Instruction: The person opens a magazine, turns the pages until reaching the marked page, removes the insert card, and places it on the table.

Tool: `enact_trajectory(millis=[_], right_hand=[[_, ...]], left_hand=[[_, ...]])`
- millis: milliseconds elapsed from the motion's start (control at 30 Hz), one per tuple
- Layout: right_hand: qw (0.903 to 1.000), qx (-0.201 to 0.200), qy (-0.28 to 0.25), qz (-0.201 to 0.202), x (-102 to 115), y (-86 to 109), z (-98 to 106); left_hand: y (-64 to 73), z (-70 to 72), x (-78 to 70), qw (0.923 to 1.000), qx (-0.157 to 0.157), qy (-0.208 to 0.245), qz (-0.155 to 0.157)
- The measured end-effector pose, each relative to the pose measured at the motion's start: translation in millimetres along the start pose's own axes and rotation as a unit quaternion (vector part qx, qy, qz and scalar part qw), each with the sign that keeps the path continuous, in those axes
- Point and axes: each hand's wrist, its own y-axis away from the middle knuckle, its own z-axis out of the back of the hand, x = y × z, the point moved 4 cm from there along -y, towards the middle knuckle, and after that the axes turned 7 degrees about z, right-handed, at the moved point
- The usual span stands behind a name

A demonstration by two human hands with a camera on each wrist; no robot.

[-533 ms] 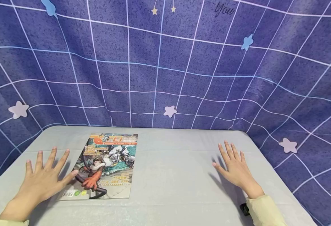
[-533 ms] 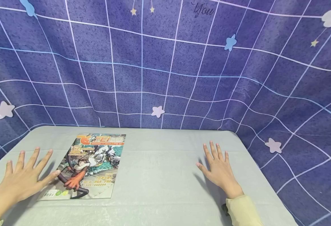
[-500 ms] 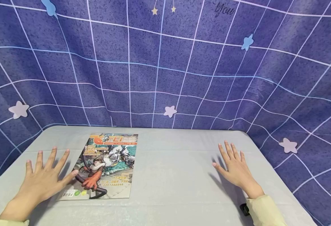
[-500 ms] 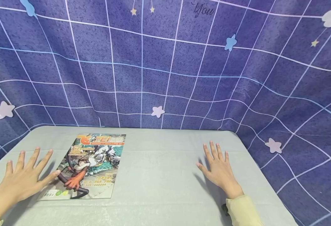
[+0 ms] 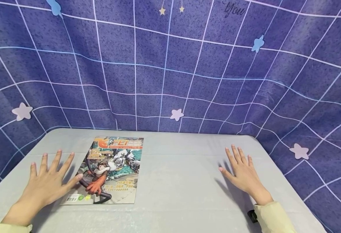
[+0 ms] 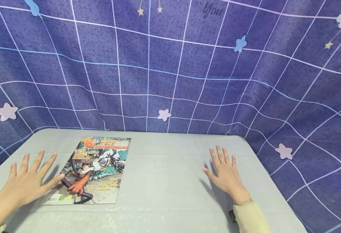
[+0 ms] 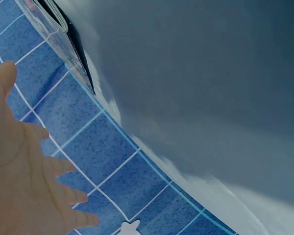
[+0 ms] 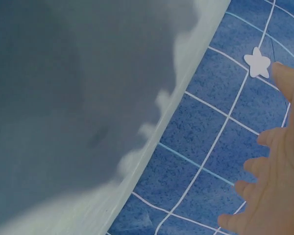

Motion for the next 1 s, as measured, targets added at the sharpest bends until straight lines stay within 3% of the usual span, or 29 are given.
enact_trajectory(millis=[633, 1000], right_hand=[[0.9980, -0.015, 0.000, 0.061, 30, -18.6, -4], [0.9917, -0.034, 0.017, 0.123, 55, -30.6, -11]], left_hand=[[-2.3, 0.4, -5.3, 0.9995, -0.020, -0.003, -0.022], [-2.9, 2.0, -14.7, 0.9981, -0.038, -0.004, -0.049]])
